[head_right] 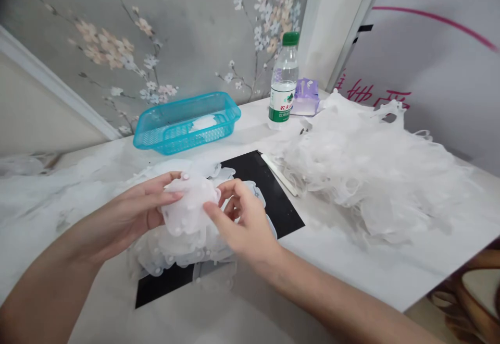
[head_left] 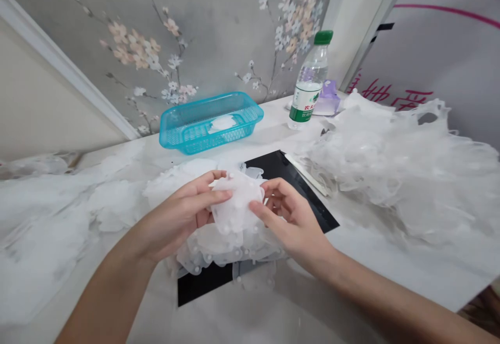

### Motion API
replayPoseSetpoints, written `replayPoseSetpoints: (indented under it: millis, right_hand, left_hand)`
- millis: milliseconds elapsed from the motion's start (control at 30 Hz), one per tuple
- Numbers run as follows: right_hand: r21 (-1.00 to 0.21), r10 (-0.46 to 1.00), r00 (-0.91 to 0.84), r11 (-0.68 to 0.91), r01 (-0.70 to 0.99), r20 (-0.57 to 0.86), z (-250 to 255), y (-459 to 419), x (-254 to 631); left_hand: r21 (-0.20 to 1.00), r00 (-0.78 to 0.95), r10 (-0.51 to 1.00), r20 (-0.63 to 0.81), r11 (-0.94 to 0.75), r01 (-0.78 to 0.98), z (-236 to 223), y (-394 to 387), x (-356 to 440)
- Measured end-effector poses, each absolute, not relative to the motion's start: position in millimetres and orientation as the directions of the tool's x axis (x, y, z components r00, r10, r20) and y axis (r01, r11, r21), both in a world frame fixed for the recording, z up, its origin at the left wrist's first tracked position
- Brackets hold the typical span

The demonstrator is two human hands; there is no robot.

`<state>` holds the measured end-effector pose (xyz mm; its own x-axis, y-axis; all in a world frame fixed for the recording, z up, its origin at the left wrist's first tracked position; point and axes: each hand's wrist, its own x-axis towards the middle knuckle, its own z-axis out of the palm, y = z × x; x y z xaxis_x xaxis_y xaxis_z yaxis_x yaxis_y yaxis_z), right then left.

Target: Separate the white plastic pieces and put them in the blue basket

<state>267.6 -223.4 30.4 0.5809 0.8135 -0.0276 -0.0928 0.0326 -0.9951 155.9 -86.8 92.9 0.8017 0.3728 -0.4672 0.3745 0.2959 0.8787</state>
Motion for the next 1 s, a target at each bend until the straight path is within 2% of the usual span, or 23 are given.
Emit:
replayPoseSetpoints:
  millis: [167,433,600,733,867,933,1000]
  right_hand:
    - [-0.988,0.777,0.621,-0.001,-0.155,-0.098,28,-220,270]
    - [-1.0,0.817,0.576,-0.004,-0.01,-0.009,32,-223,273]
    - [-0.988,0.81,0.573,-0.046,-0.145,-0.121,33,-222,273]
    - [-0.986,0.722,0.679,-0.026,-0.162,-0.13,33,-221,277]
    - [-0.983,0.571,0.815,0.08,-0.167,-0.092,34,-222,283]
    - [-0.98,0.522,0.849,0.108,-0.168,-0.087,33,-223,286]
    - [-0.979,0.514,0.853,0.106,-0.173,-0.095,34,-223,287]
  left_hand:
    - [0.883,0.818,0.347,-0.459,0.285,0.374,93,-83,154]
    - [0.89,0.824,0.339,-0.454,0.211,0.404,92,-77,149]
    - [0.887,0.793,0.402,-0.458,0.261,0.38,88,-77,152]
    - [0.882,0.775,0.473,-0.42,0.415,0.225,85,-78,161]
    - [0.834,0.638,0.665,-0.39,0.548,-0.062,76,-75,166]
    - [0.751,0.619,0.692,-0.372,0.616,-0.238,73,-73,165]
    - [0.63,0.664,0.659,-0.354,0.693,-0.352,71,-72,164]
